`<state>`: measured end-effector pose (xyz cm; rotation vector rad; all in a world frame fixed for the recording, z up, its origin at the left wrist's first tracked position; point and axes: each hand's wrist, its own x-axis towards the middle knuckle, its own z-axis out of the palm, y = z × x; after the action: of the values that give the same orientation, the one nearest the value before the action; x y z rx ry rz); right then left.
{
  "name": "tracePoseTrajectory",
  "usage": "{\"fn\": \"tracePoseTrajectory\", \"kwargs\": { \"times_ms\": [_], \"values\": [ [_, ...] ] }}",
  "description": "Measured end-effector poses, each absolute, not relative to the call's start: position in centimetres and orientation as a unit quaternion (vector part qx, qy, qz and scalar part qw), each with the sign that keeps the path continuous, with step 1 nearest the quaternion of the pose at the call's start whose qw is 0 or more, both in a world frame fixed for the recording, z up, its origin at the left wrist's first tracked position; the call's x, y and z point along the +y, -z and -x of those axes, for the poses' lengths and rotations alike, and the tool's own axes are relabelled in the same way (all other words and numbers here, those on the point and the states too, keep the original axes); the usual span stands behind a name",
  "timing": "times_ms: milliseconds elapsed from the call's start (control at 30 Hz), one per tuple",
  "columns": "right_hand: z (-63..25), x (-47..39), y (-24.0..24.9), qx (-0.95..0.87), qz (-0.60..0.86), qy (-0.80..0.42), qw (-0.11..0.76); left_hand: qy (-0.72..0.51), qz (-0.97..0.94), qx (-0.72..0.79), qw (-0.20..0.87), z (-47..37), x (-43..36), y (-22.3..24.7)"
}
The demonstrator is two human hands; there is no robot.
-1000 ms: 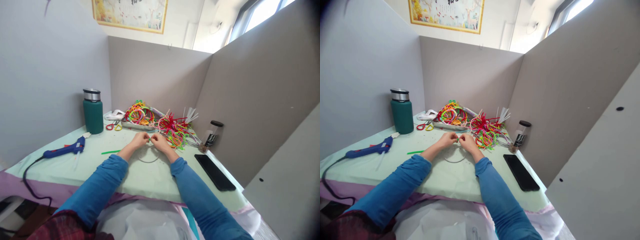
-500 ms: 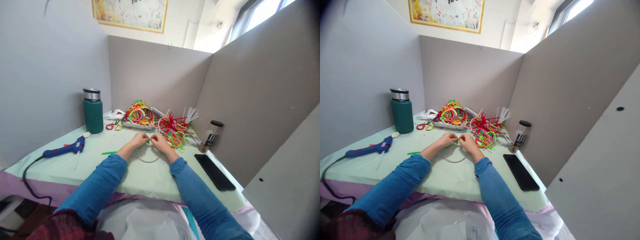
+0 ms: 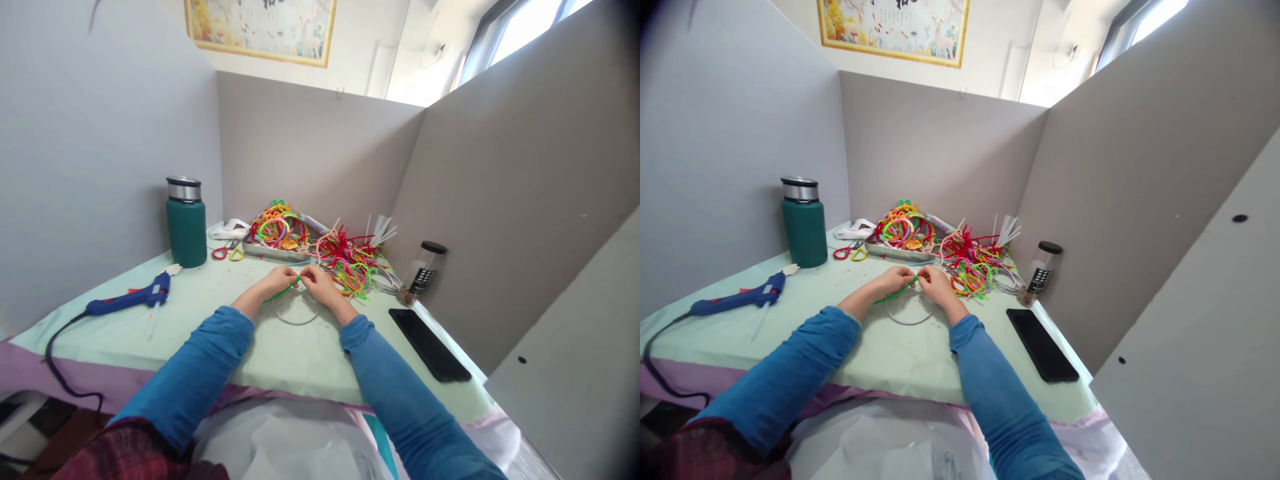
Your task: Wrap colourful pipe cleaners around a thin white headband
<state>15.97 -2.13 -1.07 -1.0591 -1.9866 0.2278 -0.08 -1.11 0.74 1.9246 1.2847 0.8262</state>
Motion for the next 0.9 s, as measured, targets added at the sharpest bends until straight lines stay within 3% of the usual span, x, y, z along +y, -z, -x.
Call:
{"fn": "tracePoseTrajectory", "kwargs": {
  "times_ms": [900],
  "values": [
    [-15.87,-2.47,0.51,-0.798,0.398,-0.126,0.436,-0.297,-0.696,0.484,0.440,0.33,-1.42,-1.33]
  ]
}}
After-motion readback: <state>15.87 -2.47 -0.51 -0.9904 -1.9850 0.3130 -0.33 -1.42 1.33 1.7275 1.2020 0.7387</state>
